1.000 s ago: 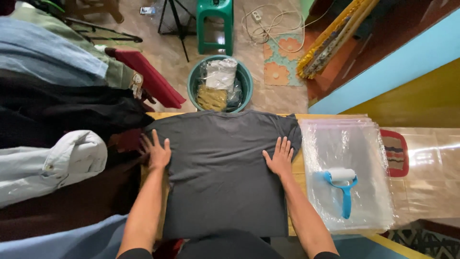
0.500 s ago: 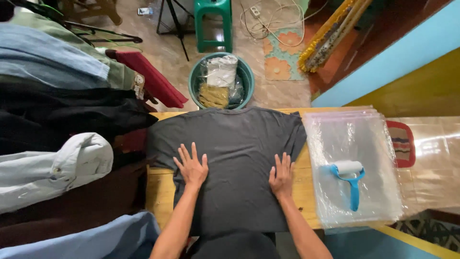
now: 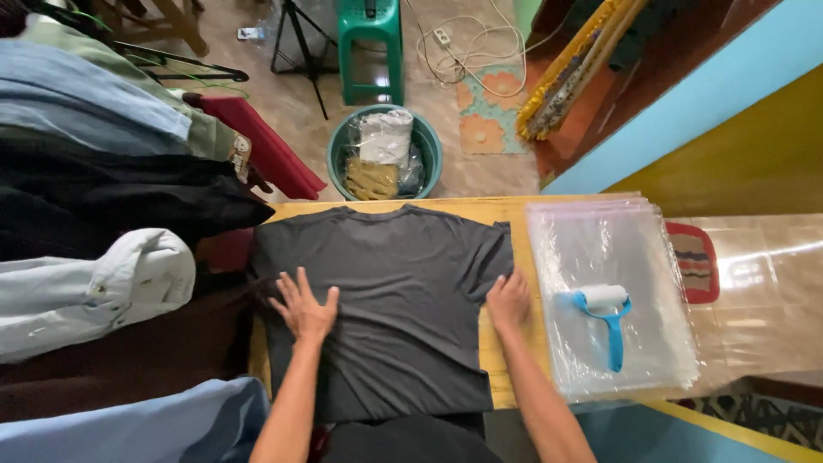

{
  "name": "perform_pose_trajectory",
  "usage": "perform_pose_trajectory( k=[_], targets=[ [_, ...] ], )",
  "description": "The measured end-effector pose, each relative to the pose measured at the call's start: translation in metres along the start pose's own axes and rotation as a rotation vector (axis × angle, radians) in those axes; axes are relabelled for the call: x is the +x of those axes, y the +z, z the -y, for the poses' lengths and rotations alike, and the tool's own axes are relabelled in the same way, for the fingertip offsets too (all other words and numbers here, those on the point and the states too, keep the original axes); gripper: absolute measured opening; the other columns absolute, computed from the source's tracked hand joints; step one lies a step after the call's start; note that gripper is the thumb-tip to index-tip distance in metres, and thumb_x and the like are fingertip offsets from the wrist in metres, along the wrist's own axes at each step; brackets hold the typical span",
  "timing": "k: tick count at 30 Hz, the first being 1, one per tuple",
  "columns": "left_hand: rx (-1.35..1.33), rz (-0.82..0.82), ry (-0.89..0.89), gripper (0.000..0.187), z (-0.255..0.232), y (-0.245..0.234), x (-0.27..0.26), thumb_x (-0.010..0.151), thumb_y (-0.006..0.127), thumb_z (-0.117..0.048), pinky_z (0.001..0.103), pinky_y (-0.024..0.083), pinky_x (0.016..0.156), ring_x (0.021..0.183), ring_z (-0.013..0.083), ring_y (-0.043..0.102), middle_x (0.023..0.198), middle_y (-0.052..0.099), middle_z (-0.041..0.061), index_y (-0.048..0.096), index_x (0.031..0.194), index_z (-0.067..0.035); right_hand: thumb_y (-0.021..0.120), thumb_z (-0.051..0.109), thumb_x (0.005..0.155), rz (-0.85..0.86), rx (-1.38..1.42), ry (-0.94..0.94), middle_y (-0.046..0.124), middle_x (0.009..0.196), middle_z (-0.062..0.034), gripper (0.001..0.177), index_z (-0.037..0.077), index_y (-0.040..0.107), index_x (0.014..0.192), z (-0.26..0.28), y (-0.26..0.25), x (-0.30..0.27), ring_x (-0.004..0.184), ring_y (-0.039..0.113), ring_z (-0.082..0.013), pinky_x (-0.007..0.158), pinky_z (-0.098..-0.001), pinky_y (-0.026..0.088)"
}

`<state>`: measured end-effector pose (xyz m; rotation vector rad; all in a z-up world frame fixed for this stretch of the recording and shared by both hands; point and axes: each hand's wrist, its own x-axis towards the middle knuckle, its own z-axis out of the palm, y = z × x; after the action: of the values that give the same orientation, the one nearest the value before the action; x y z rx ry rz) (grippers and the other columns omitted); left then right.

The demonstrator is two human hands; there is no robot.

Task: Using a lint roller on a t-shirt and then folding it neatly on a wooden surface.

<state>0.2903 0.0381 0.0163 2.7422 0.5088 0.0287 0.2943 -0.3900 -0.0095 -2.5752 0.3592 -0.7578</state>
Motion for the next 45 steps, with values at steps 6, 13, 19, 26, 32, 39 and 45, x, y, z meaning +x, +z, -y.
perform_pose_trajectory(
  k=[6,13,19,26,32,39,45],
  targets=[
    [-0.07,0.077,0.181,0.091,-0.053,0.022,-0.038,0.088,0.06,-0.058,0.07,0.013,0.12,0.156,0.0417,0.023,0.167,0.026,0.027,0.031,0.163,-0.017,0.067,0.059,0.089,0.44,-0.104,0.573,0.076,0.118,-0.006,0.049,0.03,0.074,0.127,-0.065,0.064,0.026,0.113,0.07,-0.0354,0.095,-0.0515,0.052],
    [0.065,0.157,0.151,0.089,-0.06,0.012,-0.043,0.091,0.054,-0.064,0.07,0.011,0.122,0.159,0.0363,0.016,0.171,0.019,0.02,0.028,0.164,-0.021,0.072,0.018,0.086,-0.005,0.115,0.574,0.075,0.103,-0.0091,0.026,0.021,0.073,0.112,-0.029,0.014,0.035,0.099,0.071,-0.0325,0.084,-0.045,0.056],
    [0.176,0.349,0.065,0.094,-0.092,0.02,-0.03,0.093,0.045,-0.069,0.073,-0.002,0.119,0.16,0.0389,0.004,0.172,0.009,0.025,0.021,0.165,-0.015,0.076,0.018,0.085,0.139,0.014,0.455,0.051,0.125,-0.0222,0.06,0.005,0.05,0.137,0.032,-0.073,-0.002,0.116,0.06,-0.0486,0.097,-0.0577,0.053],
    [-0.08,0.415,0.429,0.074,-0.231,-0.003,-0.033,0.1,0.053,-0.05,0.071,0.006,0.12,0.158,0.0404,0.017,0.166,0.028,0.025,0.03,0.162,-0.016,0.082,0.047,0.084,0.396,0.286,0.833,0.074,0.109,-0.0131,0.076,0.005,0.06,0.144,-0.045,-0.008,-0.014,0.103,0.072,-0.0281,0.083,-0.0425,0.059],
    [-0.08,0.504,0.624,0.061,-0.29,0.027,-0.029,0.107,0.042,-0.042,0.07,0.008,0.122,0.158,0.0386,0.017,0.169,0.026,0.02,0.029,0.163,-0.022,0.081,0.045,0.084,0.33,0.408,0.838,0.074,0.08,-0.0021,0.027,0.02,0.076,0.092,-0.074,0.015,0.004,0.071,0.073,-0.0181,0.065,-0.0342,0.057],
    [0.082,0.526,0.547,0.063,-0.327,0.087,-0.009,0.108,0.031,-0.055,0.069,0.003,0.124,0.16,0.0334,0.01,0.173,0.017,0.014,0.026,0.165,-0.027,0.077,0.017,0.087,0.16,1.122,1.088,0.054,0.079,0.0032,0.029,0.018,0.051,0.074,-0.017,-0.013,0.035,0.08,0.055,-0.012,0.071,-0.0269,0.045],
    [0.197,0.575,0.455,0.074,-0.349,0.083,-0.023,0.103,0.034,-0.064,0.071,-0.006,0.121,0.161,0.0319,0.001,0.175,0.003,0.009,0.012,0.167,-0.033,0.083,0.028,0.087,0.432,0.655,1.097,0.056,0.144,-0.0296,0.07,0.004,0.052,0.146,-0.014,-0.047,0.026,0.141,0.049,-0.0374,0.115,-0.048,0.045]
  ],
)
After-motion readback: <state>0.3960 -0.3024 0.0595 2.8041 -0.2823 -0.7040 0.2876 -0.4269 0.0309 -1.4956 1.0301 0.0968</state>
